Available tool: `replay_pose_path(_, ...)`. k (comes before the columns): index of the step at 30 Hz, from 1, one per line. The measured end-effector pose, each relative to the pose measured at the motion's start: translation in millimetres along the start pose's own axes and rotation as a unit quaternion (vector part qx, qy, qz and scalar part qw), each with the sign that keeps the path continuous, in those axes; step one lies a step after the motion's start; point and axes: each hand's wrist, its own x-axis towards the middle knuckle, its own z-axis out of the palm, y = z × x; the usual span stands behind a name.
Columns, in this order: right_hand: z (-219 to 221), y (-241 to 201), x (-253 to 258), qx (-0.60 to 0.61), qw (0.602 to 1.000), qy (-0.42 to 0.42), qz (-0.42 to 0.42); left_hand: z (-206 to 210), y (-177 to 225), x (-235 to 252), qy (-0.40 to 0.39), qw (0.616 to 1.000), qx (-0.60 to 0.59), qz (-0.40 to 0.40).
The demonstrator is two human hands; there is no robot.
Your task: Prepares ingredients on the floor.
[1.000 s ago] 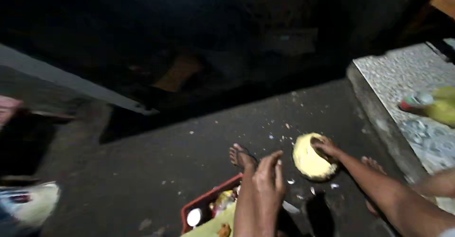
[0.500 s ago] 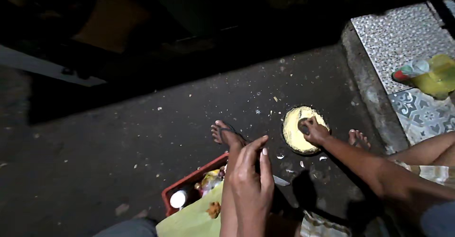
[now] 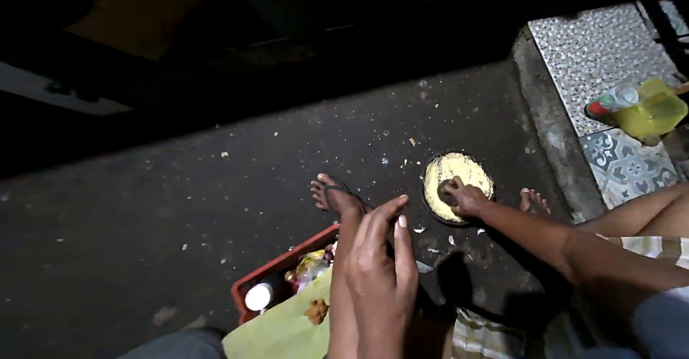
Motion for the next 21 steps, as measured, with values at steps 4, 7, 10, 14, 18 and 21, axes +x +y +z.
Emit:
replay_pose_path(4,-3,-5,26,0.154,0.974,0.106,0.129,3,-1,-4,-0.012,1.000,-0.004,-0.004)
replay_pose_path(7,-14,-24,33,0.245,0.947,0.103,0.179,5,2,0,-0.015,1.000,-0.016,0.009)
replay_pose_path(10,-1,-38,19,0.115,0.991,0.029,0.068,-1,2,-2,-0.005,1.000,-0.022,0.008)
replay_pose_path(14,8,-11,4,0.023,0.999,0.025,0.029,-5,-1,-7,0.005,1.000,-0.026,-0.009)
replay_pose_path(18,-23,-3,27,0.275,0.949,0.061,0.140,-6,-1,-8,-0.001,1.000,-0.025,-0.003)
replay_pose_path(21,-35,-16,45,0.366,0.907,0.103,0.180,-1,3,-6,-0.010,0.999,-0.042,0.003)
